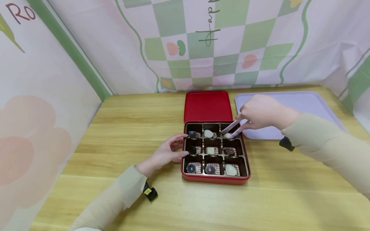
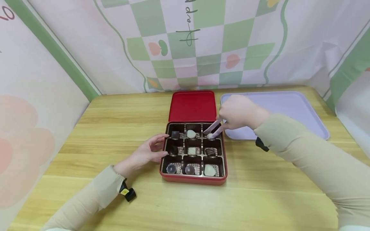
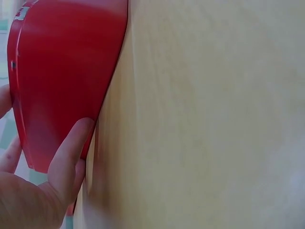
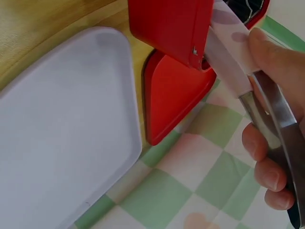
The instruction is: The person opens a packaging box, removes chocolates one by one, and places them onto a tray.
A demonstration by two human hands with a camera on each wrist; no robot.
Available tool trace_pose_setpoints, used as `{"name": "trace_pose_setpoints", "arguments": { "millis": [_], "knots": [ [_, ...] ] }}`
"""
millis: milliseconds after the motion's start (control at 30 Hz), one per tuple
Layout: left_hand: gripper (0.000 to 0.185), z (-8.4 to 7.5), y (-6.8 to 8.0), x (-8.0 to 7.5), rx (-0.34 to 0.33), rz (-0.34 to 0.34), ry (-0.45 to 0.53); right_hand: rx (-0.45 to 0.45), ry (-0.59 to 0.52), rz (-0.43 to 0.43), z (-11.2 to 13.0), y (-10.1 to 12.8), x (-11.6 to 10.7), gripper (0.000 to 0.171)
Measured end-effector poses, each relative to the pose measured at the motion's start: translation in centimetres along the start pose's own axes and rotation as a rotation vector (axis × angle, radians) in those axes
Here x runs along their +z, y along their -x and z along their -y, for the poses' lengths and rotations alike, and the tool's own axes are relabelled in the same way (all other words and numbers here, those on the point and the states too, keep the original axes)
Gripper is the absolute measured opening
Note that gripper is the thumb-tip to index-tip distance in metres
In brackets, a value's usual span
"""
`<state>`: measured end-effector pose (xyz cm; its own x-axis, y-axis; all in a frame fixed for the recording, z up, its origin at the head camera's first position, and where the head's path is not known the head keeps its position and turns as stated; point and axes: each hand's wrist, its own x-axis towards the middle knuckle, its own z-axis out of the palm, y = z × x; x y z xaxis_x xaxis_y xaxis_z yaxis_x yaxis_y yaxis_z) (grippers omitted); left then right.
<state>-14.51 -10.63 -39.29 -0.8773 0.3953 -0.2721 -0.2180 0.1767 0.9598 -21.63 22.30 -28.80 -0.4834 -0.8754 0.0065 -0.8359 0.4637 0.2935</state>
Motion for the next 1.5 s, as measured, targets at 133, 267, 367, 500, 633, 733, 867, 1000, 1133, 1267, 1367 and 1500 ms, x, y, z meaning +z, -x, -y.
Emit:
{"name": "trace_pose_setpoints", "arguments": {
  "millis": [133, 267, 367, 500, 633, 733, 867, 1000, 1133, 1267, 1367, 1500],
  "knots": [
    [0.063, 0.0, 0.0, 0.0, -0.002, -0.004, 0.004, 0.004, 0.002, -0.010, 0.1, 0.1, 0.2, 0.021],
    [0.063, 0.0, 0.1, 0.1, -0.001, -0.014, 0.006, -0.034, -0.001, -0.070, -0.1, 0.3, 1.0, 0.022],
    [0.063, 0.0, 0.1, 0.2, 0.000, -0.020, 0.004, -0.051, -0.005, -0.094, 0.0, 0.6, 1.2, 0.022],
    [0.062, 0.0, 0.1, 0.3, 0.001, -0.023, 0.007, -0.040, -0.005, -0.099, 0.1, 1.3, 1.2, 0.024],
    [0.063, 0.0, 0.1, 0.3, -0.007, -0.019, 0.017, -0.045, 0.004, -0.149, -0.2, 2.0, 1.6, 0.027],
    [0.063, 0.0, 0.1, 0.3, 0.002, -0.013, 0.017, -0.059, 0.013, -0.215, -0.6, 2.5, 2.0, 0.039],
    [0.063, -0.1, 0.1, 0.3, 0.006, -0.012, 0.017, -0.073, 0.012, -0.316, -0.9, 3.1, 2.5, 0.069],
    [0.063, 0.0, 0.1, 0.3, -0.008, -0.018, 0.022, -0.065, -0.003, -0.396, -1.1, 3.7, 2.9, 0.072],
    [0.064, -0.1, 0.1, 0.3, -0.014, -0.017, 0.027, -0.026, -0.026, -0.451, -1.1, 4.3, 3.2, 0.071],
    [0.064, -0.2, 0.2, 0.3, -0.006, -0.016, 0.027, 0.026, -0.047, -0.510, -1.2, 4.8, 3.4, 0.072],
    [0.064, -0.1, 0.2, 0.3, -0.006, -0.016, 0.027, 0.066, -0.062, -0.557, -1.2, 5.1, 3.7, 0.072],
    [0.063, 0.0, 0.2, 0.3, -0.012, -0.015, 0.025, 0.146, -0.083, -0.599, -1.2, 5.7, 4.3, 0.075]
  ]
}}
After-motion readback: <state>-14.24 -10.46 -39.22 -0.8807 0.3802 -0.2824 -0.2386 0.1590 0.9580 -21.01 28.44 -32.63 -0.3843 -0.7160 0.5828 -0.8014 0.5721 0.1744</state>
